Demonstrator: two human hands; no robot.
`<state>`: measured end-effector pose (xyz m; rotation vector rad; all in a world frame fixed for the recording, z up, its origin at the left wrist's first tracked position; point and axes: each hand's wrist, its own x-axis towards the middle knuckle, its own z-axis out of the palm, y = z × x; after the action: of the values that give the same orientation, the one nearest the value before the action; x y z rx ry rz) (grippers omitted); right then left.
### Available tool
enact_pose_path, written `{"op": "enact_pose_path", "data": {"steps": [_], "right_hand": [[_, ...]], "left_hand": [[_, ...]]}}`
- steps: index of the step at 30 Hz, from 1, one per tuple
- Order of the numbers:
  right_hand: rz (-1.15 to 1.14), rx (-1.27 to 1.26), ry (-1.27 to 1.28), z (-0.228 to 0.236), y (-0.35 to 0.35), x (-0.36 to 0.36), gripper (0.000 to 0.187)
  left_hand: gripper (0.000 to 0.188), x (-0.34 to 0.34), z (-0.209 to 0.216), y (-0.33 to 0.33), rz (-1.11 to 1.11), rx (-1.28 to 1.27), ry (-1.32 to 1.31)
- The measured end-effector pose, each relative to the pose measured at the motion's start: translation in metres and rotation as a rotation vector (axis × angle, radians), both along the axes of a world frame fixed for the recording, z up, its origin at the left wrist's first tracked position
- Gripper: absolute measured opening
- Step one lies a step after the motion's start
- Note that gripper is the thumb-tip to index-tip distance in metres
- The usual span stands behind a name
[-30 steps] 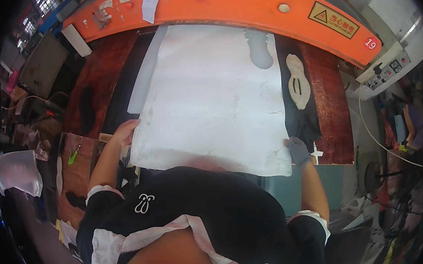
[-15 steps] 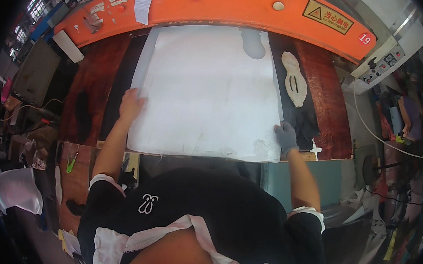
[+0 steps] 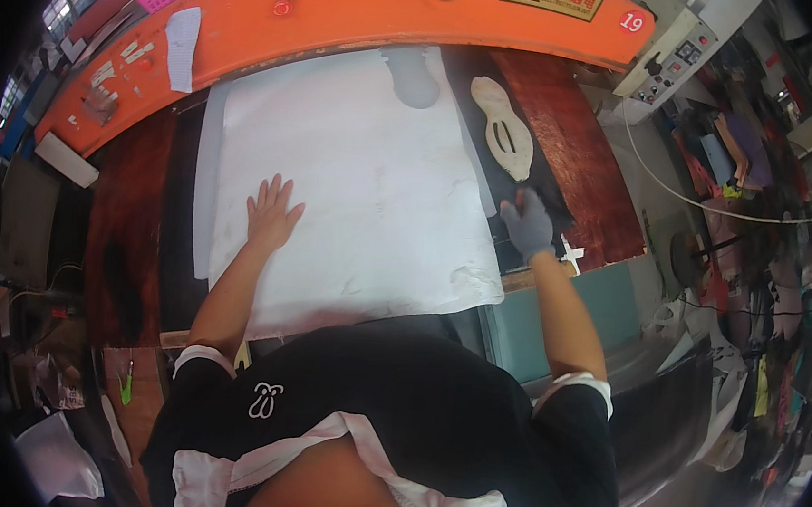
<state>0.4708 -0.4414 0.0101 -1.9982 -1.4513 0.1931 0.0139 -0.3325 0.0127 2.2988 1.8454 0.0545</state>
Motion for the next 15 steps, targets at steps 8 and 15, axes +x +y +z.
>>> {"op": "enact_pose_path", "data": {"steps": [8, 15], "right_hand": [[-0.132, -0.343, -0.235, 0.040, 0.115, 0.023, 0.083], [-0.115, -0.525, -0.296, 0.041, 0.181, 0.025, 0.089]], "left_hand": [[0.063, 0.005, -0.002, -0.005, 0.022, 0.010, 0.039], [0.061, 0.004, -0.006, -0.007, 0.031, 0.098, -0.002]]}}
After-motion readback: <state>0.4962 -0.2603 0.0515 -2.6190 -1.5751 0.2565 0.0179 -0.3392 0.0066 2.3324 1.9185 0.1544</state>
